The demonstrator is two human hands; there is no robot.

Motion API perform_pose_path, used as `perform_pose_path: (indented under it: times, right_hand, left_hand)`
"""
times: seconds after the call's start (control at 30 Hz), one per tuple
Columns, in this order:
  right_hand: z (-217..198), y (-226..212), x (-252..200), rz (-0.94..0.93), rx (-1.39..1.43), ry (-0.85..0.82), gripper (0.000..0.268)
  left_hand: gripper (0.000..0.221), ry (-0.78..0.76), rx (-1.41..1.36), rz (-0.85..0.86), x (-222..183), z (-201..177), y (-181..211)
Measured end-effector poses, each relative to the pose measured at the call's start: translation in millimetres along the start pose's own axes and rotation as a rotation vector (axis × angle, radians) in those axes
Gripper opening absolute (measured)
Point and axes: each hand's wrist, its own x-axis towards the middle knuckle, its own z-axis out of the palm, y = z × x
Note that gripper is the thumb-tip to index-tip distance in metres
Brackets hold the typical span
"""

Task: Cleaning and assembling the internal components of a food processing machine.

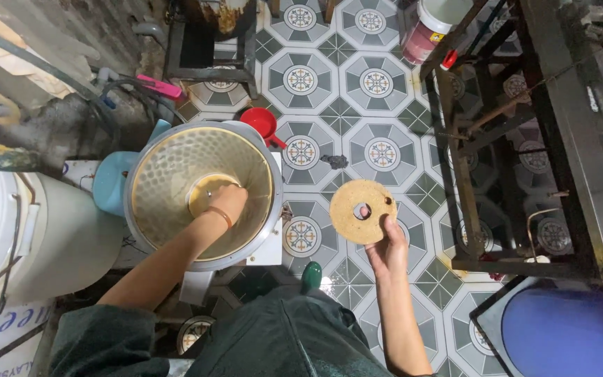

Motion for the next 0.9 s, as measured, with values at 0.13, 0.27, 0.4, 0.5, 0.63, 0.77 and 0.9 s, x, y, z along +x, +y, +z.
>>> perform_pose_path:
  times: [0.13,0.27,0.4,0.5,0.63,0.77,0.9]
  right_hand:
    - [-3.3,4.1,4.5,0.033,0.006,0.020,0.029]
    - [-15.4,11.0,14.5,0.076,-0.004,0.000,0.032]
    - [-9.0,14.9,15.7,0.090,0.020,0.023,0.032]
    - [-1.3,11.0,12.3,0.081,0.018,0.047,0.034]
    - [-7.4,5.5,15.7,0.065,0.012,0.075,0.033]
    - [-28.4,6.8,28.6,0.057,0.013,0.065,0.031]
    - [-11.0,3.9,25.3,0.065,0.006,0.056,0.032]
  left_hand:
    - [0.025,0.037,-0.038,-0.014,-8.4,-5.3,2.5]
    - [0.024,0.068,-0.024,-0.018,-39.1,-26.7,16.4]
    - [0.028,0.112,0.006,0.003,-17.0,13.3,-4.6]
    - [0.031,0.119,0.059,0.035,-22.4,8.7,-2.4]
    - [0.028,0.180,-0.023,0.022,-28.3,11.6,-2.6]
    - [0.014,0.454,0.110,0.162,-16.4,51.5,-14.7]
    - [0.013,0.446,0.125,0.168,-4.9,63.4,-14.2]
